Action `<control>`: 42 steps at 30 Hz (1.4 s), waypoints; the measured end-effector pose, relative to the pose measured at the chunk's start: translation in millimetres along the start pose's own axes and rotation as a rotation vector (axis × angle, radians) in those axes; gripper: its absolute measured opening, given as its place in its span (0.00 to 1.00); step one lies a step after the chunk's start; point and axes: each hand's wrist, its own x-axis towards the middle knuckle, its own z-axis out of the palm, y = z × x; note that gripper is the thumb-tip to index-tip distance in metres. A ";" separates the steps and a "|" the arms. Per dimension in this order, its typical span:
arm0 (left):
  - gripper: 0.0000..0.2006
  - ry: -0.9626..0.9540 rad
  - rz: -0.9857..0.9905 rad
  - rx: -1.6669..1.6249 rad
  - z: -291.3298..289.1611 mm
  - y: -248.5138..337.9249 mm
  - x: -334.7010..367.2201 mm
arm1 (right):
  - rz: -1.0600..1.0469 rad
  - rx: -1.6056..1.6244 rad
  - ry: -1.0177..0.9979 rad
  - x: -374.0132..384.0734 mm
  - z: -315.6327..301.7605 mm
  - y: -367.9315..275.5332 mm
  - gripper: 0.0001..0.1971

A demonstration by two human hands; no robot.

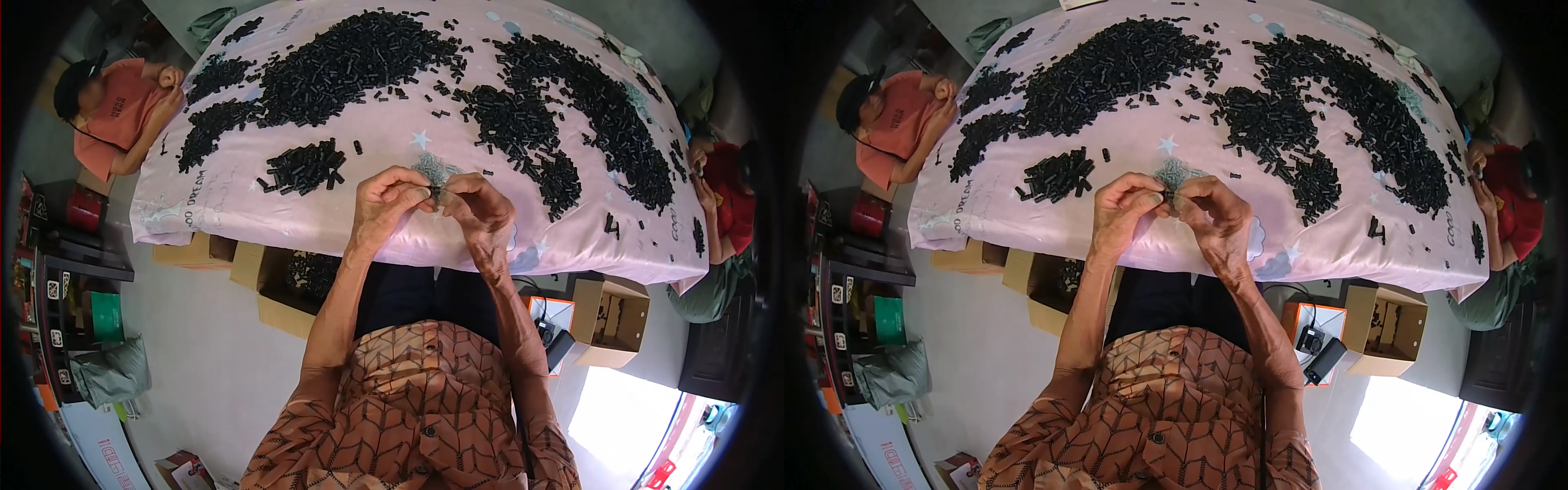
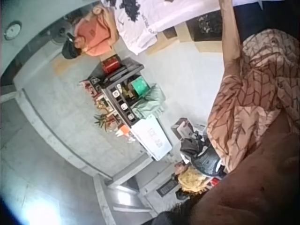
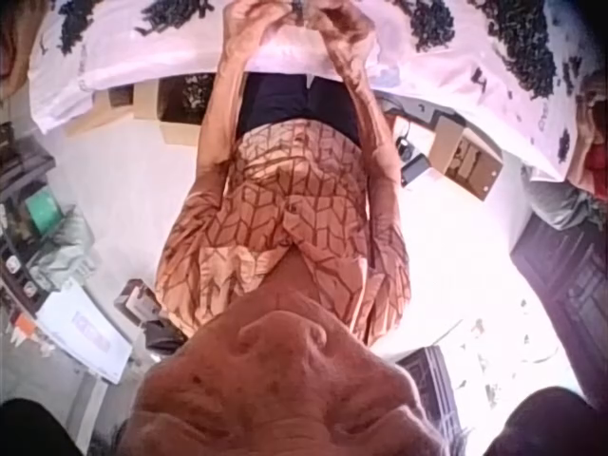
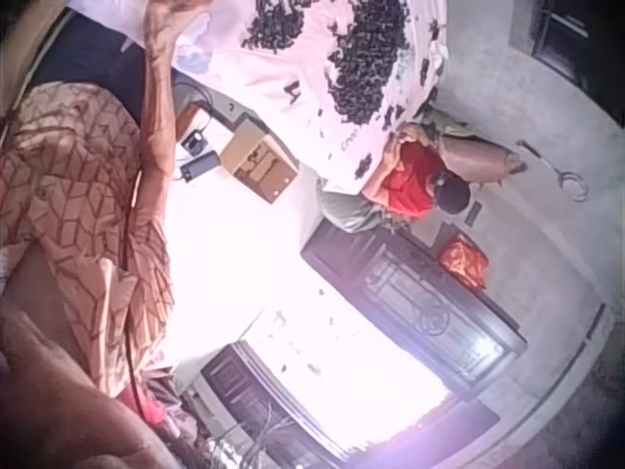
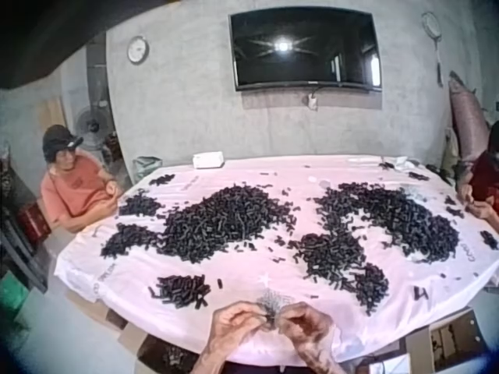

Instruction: Assembling small plastic components at a workshop table.

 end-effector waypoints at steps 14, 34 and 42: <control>0.07 0.004 0.004 -0.071 -4.1 -3.0 -2.8 | -0.142 -0.405 -0.037 -15.8 10.3 -10.9 0.11; 0.09 0.066 0.089 0.068 -1.0 2.6 -0.7 | -0.263 -1.247 -0.126 31.1 -55.9 -1.6 0.07; 0.09 -0.008 0.033 0.109 1.6 1.6 -3.7 | 0.173 -0.163 0.010 2.2 -29.9 -10.2 0.08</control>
